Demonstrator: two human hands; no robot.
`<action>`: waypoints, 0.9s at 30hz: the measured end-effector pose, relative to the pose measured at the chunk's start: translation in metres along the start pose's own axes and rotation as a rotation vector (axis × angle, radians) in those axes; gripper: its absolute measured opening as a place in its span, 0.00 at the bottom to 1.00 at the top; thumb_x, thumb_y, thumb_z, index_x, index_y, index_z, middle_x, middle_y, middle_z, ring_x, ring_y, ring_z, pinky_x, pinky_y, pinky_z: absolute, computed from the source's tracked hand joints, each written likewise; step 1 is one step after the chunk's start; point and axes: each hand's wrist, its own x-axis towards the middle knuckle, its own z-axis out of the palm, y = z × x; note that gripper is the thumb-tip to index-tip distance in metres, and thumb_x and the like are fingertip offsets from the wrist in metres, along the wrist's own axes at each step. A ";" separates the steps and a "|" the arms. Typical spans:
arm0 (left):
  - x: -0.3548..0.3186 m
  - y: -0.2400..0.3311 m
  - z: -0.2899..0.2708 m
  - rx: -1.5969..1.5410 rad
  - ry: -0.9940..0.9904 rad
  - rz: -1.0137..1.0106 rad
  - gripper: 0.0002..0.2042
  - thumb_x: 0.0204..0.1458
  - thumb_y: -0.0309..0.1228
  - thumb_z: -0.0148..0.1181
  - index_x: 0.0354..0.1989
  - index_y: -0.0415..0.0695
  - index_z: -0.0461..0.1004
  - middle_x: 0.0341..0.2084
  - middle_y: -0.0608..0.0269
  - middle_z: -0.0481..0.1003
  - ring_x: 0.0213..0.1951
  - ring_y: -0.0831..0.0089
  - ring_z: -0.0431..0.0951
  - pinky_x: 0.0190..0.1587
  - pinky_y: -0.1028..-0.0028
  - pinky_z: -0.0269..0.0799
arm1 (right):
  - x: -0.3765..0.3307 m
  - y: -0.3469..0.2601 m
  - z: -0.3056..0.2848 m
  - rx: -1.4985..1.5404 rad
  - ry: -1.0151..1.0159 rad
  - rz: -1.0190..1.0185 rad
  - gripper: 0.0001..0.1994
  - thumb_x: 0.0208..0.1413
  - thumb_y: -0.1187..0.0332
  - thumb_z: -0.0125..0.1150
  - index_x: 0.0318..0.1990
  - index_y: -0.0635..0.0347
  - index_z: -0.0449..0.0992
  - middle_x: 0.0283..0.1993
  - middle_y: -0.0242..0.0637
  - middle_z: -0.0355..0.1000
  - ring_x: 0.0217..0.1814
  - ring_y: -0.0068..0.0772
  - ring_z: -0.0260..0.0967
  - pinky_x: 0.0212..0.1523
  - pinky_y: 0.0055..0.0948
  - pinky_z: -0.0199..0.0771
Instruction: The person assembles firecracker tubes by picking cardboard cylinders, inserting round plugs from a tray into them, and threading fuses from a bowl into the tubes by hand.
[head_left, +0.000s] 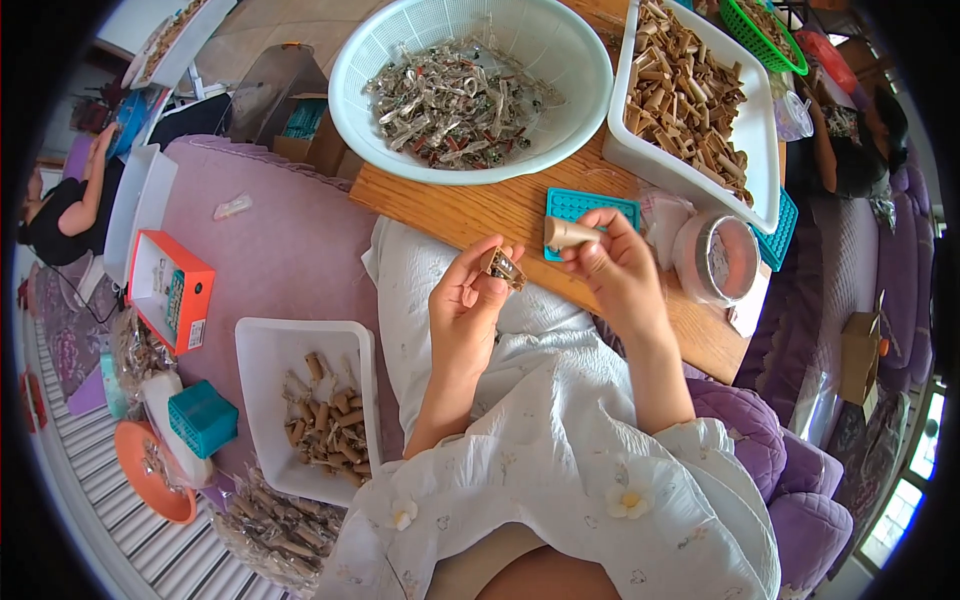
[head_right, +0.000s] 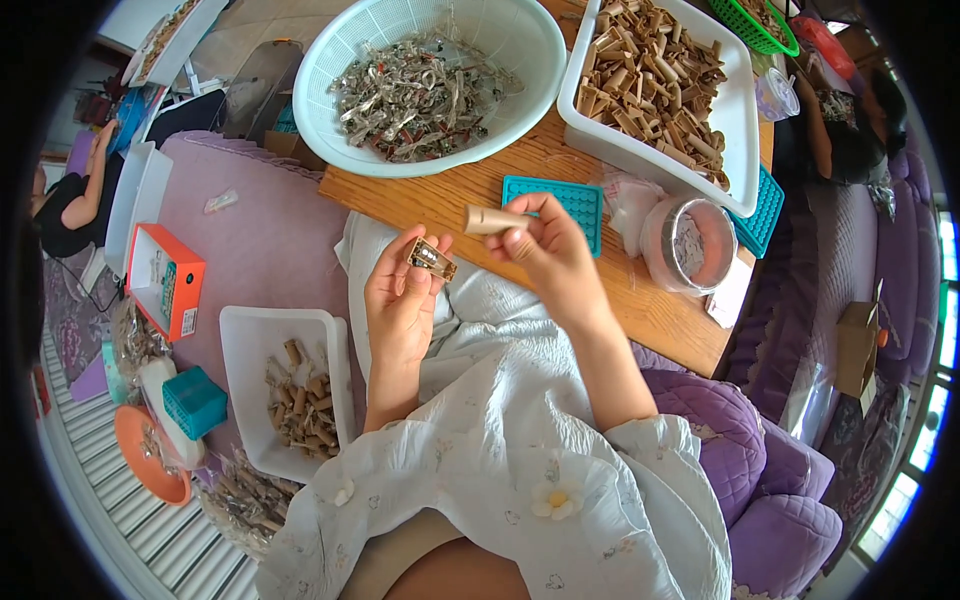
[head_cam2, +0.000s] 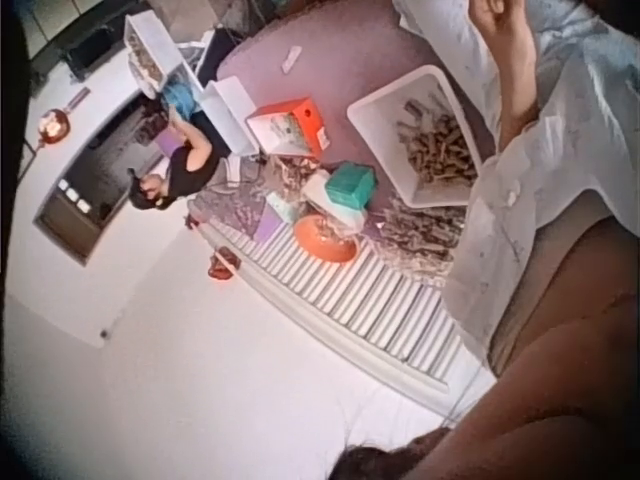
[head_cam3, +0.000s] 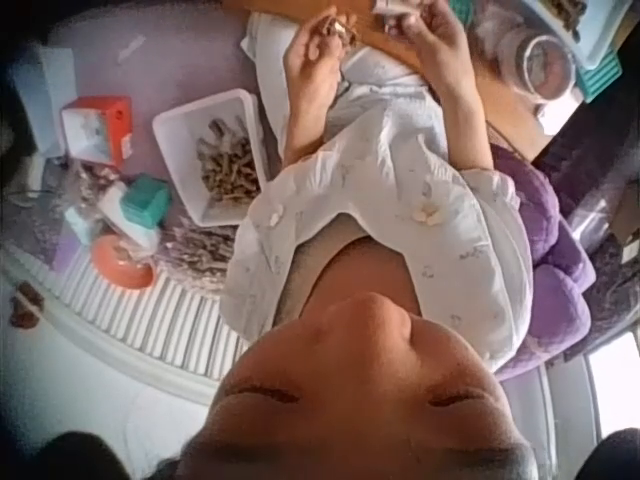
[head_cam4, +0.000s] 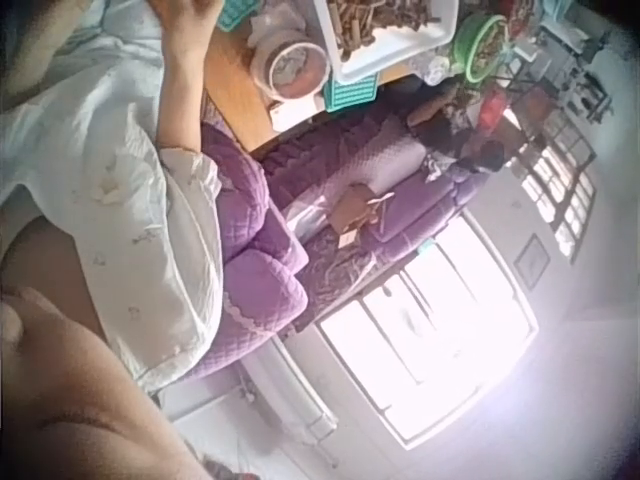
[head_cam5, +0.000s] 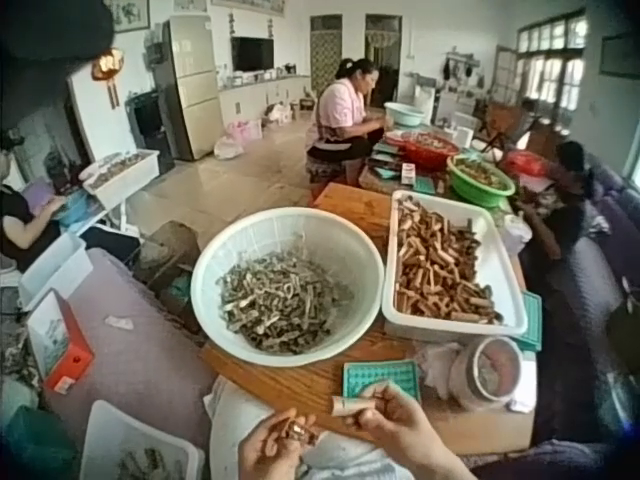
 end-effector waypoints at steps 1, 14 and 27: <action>0.000 0.001 0.001 0.001 0.003 0.000 0.19 0.47 0.25 0.54 0.49 0.37 0.61 0.40 0.58 0.68 0.49 0.65 0.66 0.48 0.72 0.62 | -0.002 0.008 0.002 0.052 -0.004 0.011 0.08 0.54 0.71 0.48 0.40 0.62 0.60 0.36 0.32 0.66 0.36 0.18 0.65 0.41 0.19 0.66; -0.003 0.004 -0.001 -0.005 -0.094 0.188 0.18 0.43 0.20 0.56 0.45 0.37 0.63 0.46 0.48 0.65 0.49 0.68 0.66 0.50 0.71 0.61 | -0.021 0.052 0.039 0.421 -0.052 0.059 0.13 0.49 0.62 0.55 0.40 0.54 0.64 0.42 0.27 0.64 0.47 0.21 0.58 0.49 0.25 0.55; -0.006 0.001 0.001 0.095 -0.074 0.193 0.18 0.44 0.18 0.55 0.45 0.35 0.63 0.48 0.48 0.63 0.48 0.69 0.66 0.50 0.73 0.62 | -0.017 0.063 0.046 0.494 -0.049 -0.063 0.10 0.51 0.68 0.53 0.40 0.55 0.64 0.41 0.31 0.65 0.46 0.24 0.60 0.49 0.26 0.57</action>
